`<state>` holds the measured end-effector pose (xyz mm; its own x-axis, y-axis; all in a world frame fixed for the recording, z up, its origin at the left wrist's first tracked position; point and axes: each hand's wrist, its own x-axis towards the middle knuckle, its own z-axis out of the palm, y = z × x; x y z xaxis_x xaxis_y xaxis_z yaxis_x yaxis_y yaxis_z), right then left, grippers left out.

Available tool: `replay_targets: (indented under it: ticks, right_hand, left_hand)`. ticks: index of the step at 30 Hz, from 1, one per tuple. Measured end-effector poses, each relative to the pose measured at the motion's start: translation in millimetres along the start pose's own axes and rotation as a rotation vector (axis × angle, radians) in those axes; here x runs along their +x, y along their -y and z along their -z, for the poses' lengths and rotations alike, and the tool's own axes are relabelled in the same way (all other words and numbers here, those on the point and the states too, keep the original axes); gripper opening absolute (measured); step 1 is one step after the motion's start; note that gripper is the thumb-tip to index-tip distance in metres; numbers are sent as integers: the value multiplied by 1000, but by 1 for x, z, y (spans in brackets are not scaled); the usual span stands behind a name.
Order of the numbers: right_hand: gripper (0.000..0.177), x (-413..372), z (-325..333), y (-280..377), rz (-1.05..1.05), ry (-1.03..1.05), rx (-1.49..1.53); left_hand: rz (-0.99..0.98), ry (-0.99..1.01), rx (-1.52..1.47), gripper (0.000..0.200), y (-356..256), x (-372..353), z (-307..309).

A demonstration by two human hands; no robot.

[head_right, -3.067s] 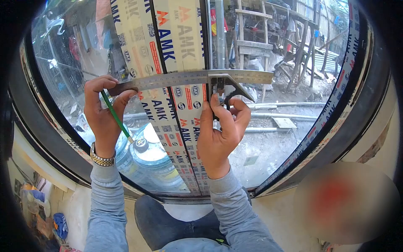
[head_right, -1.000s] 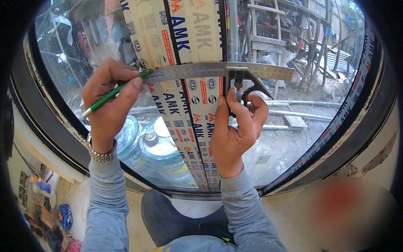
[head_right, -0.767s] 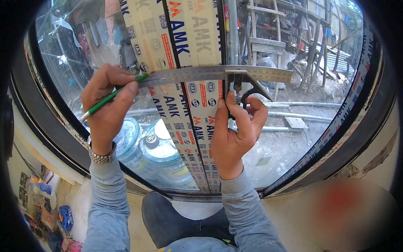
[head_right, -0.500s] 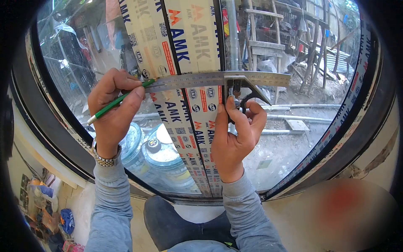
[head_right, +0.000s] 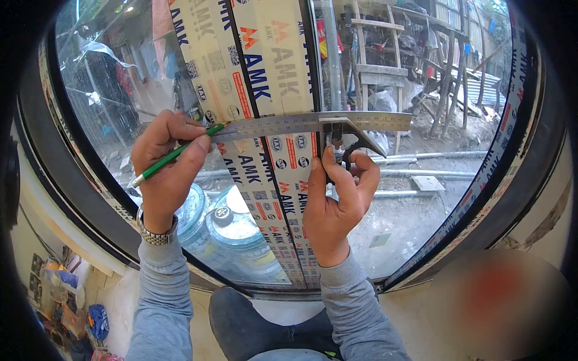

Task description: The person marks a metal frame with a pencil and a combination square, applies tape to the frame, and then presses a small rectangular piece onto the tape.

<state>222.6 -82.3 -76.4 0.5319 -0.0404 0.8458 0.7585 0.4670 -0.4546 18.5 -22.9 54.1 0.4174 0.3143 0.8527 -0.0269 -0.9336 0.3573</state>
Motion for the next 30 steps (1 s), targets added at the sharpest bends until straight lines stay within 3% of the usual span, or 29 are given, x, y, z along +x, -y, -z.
replay_targets:
  ticks: [3, 5, 9, 12, 14, 17, 30]
  right_hand:
    - [26, 0, -1, 1, 0, -6, 5]
    - [26, 0, 0, 1, -6, -6, 8]
    - [26, 0, 0, 1, -13, -6, 5]
    - [26, 0, -1, 1, -13, -16, 20]
    - [27, 1, -1, 0, 9, -28, -3]
    - [28, 2, -2, -3, 39, -47, -7]
    - [29, 6, -1, 2, 68, -48, -4]
  left_hand:
    - [-27, -9, 52, 10, 2, 3, -5]
    - [-145, -55, 42, 10, 10, 6, -7]
    - [-140, -52, 22, 11, 9, 5, -6]
    - [-37, 62, 85, 11, 3, 3, -4]
    - [-121, -46, -18, 9, 9, 6, -13]
    - [-167, 77, -99, 11, -1, 9, -19]
    - [-246, 41, 44, 9, -1, 23, -39]
